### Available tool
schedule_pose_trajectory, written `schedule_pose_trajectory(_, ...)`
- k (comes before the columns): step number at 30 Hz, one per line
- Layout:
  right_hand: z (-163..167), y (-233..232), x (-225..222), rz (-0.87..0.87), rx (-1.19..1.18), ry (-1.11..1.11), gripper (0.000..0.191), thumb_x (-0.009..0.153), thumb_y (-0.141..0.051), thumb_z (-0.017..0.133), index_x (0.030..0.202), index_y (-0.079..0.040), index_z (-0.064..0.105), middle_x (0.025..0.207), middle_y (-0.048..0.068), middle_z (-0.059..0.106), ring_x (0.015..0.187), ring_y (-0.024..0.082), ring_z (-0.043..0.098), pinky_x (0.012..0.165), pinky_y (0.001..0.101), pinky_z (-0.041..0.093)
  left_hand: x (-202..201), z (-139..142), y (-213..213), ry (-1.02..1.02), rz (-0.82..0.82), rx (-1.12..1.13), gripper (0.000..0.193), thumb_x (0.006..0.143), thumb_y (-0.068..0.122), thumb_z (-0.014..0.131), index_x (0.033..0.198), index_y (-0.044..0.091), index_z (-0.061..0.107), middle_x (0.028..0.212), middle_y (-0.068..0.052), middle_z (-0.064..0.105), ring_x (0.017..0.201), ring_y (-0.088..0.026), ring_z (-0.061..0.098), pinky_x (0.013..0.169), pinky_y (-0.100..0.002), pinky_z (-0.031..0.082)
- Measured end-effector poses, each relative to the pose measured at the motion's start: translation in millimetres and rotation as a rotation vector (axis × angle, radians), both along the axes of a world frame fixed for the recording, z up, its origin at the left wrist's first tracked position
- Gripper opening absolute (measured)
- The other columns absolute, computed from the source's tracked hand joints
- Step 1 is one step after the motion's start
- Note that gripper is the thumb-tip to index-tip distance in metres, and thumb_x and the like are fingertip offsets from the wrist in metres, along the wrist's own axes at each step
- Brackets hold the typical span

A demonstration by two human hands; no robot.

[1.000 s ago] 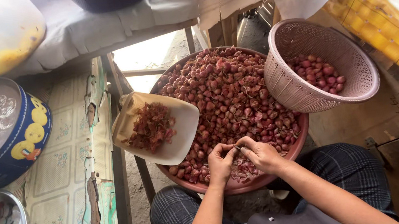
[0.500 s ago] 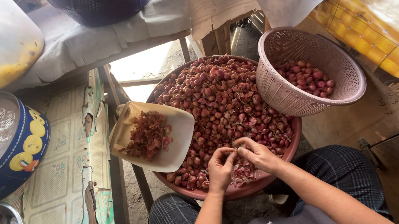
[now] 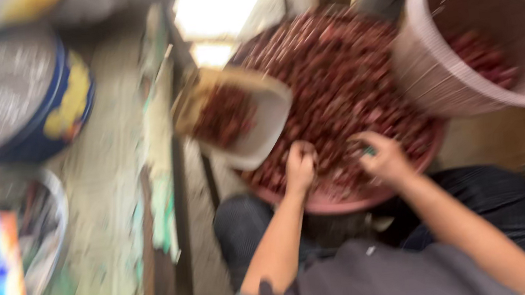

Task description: The person sits with a large basin of unpeeled shallots on their lap and trims the root ends off the shallots one at a time using small scissors. They drop the trimmed shallots into a plastic basket and discard the cut-off roots and peels onto a tray beside them.

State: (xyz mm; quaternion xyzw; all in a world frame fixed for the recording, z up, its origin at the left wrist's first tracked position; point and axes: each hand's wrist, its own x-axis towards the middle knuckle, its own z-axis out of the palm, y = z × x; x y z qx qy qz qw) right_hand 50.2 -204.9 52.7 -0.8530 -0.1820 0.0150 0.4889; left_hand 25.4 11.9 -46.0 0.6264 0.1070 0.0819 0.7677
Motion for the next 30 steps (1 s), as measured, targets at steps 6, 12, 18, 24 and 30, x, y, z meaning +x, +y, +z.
schedule_pose_trajectory(6, -34, -12, 6, -0.088, -0.067, 0.166, 0.041, 0.091, -0.018, 0.072, 0.129, -0.006, 0.068, 0.099, 0.011, 0.074, 0.084, 0.020, 0.066, 0.077, 0.0351, 0.055, -18, 31, 1, -0.297, 0.132, 1.247, 0.010, 0.073, 0.007, 0.061, 0.081, 0.009, 0.065, 0.088, -0.013, 0.067, 0.089, -0.033, 0.062, 0.082, -0.046, 0.055)
schedule_pose_trajectory(12, -59, -11, 17, -0.058, -0.107, 0.009, 0.045, 0.086, -0.020, 0.076, 0.127, -0.004, 0.068, 0.097, 0.010, 0.074, 0.085, 0.014, 0.069, 0.079, 0.0321, 0.055, -21, 43, -7, -0.259, 0.040, 1.428, 0.008, 0.082, 0.011, 0.064, 0.090, 0.012, 0.068, 0.087, -0.009, 0.065, 0.093, -0.033, 0.062, 0.076, -0.045, 0.055)
schedule_pose_trajectory(18, -47, 9, 6, 0.124, 0.130, 0.333, 0.044, 0.085, -0.011, 0.078, 0.128, -0.008, 0.069, 0.096, 0.004, 0.074, 0.082, 0.011, 0.067, 0.071, 0.0279, 0.057, -12, 47, -11, 0.086, -0.115, 0.608, 0.029, 0.082, 0.018, 0.086, 0.091, 0.004, 0.063, 0.085, -0.011, 0.068, 0.084, -0.029, 0.067, 0.074, -0.041, 0.055)
schedule_pose_trajectory(24, -33, 17, 9, 0.184, 0.321, 0.502, 0.033, 0.089, -0.009, 0.076, 0.120, 0.001, 0.071, 0.099, 0.004, 0.075, 0.086, 0.010, 0.067, 0.072, 0.0279, 0.056, -7, 33, -20, 0.119, -0.243, -0.022, 0.022, 0.095, 0.016, 0.076, 0.101, 0.006, 0.058, 0.092, 0.000, 0.071, 0.084, -0.011, 0.066, 0.072, -0.028, 0.056)
schedule_pose_trajectory(30, -34, 3, 24, 0.208, 0.464, 0.652, 0.029, 0.086, -0.006, 0.076, 0.114, 0.001, 0.073, 0.093, 0.007, 0.078, 0.081, 0.010, 0.073, 0.071, 0.0263, 0.060, -10, 24, -21, 0.124, -0.307, -0.377, 0.019, 0.096, 0.011, 0.076, 0.108, 0.005, 0.063, 0.091, -0.005, 0.070, 0.083, -0.014, 0.066, 0.076, -0.029, 0.056)
